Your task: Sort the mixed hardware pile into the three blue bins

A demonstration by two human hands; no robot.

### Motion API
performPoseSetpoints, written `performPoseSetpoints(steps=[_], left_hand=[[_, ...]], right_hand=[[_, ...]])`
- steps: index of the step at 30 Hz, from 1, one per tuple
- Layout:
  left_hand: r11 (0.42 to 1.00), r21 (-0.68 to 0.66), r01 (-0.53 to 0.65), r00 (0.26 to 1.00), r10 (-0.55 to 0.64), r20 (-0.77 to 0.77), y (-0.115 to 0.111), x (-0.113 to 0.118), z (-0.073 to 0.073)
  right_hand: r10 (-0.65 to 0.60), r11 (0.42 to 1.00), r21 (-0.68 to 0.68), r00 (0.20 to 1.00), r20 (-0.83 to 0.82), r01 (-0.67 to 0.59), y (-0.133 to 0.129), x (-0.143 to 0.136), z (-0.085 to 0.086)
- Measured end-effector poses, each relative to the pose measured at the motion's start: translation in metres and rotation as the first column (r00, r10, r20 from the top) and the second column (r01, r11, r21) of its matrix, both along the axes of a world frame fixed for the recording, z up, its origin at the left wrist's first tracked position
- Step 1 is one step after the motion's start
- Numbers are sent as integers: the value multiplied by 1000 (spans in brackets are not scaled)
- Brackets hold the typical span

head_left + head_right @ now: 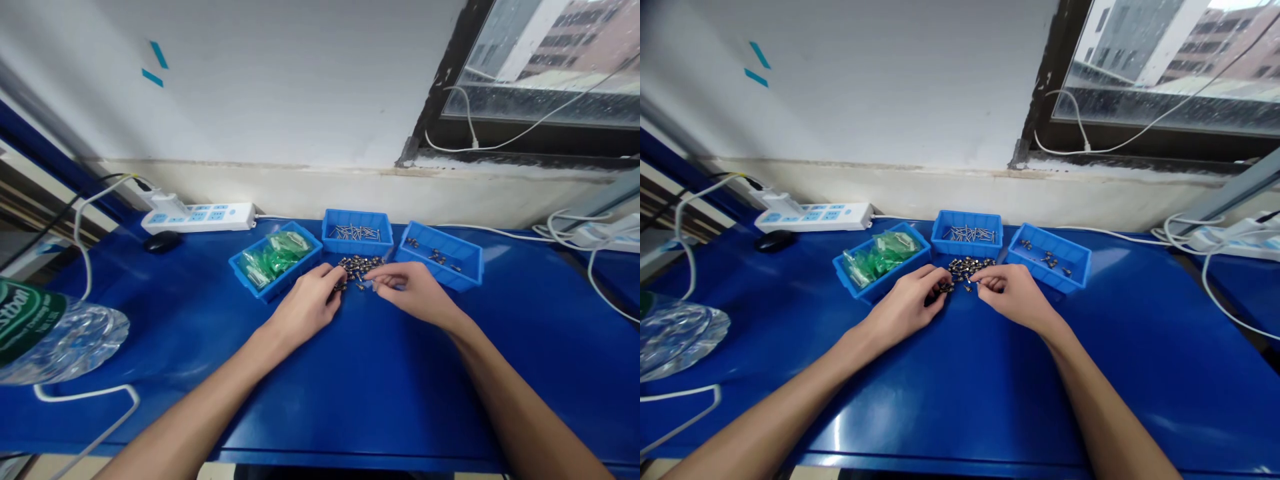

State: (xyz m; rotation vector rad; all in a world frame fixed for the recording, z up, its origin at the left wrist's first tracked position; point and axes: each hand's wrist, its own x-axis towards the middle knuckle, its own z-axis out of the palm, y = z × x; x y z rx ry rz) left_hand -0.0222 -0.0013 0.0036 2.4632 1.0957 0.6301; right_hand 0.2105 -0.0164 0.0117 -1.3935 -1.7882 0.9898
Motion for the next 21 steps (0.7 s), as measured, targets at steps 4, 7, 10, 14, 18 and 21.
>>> performPoseSetpoints(steps=[4,7,10,14,18,21], left_hand=[[1000,12,-6,1000,6,2,1,-1,1],[1000,22,-8,1000,8,2,2,-1,2],[1000,26,-17,1000,17,-14,1,-2,4],[999,23,-35,998,36,-44,0,-3,9],[997,63,-54,997,57,-44,-4,-1,11],[993,110,-45,994,55,-90,-8,3,8]], right_hand=[[37,991,-114,957,-286,-72,1,2,7],[42,986,-138,934,-354,-97,2,4,9],[92,971,-183,947,-307,-154,1,6,10],[50,977,-174,931,-361,-120,1,5,12],[-120,993,-65,822,-556,101,4,2,10],[-151,985,0,863,-482,172,6,1,4]])
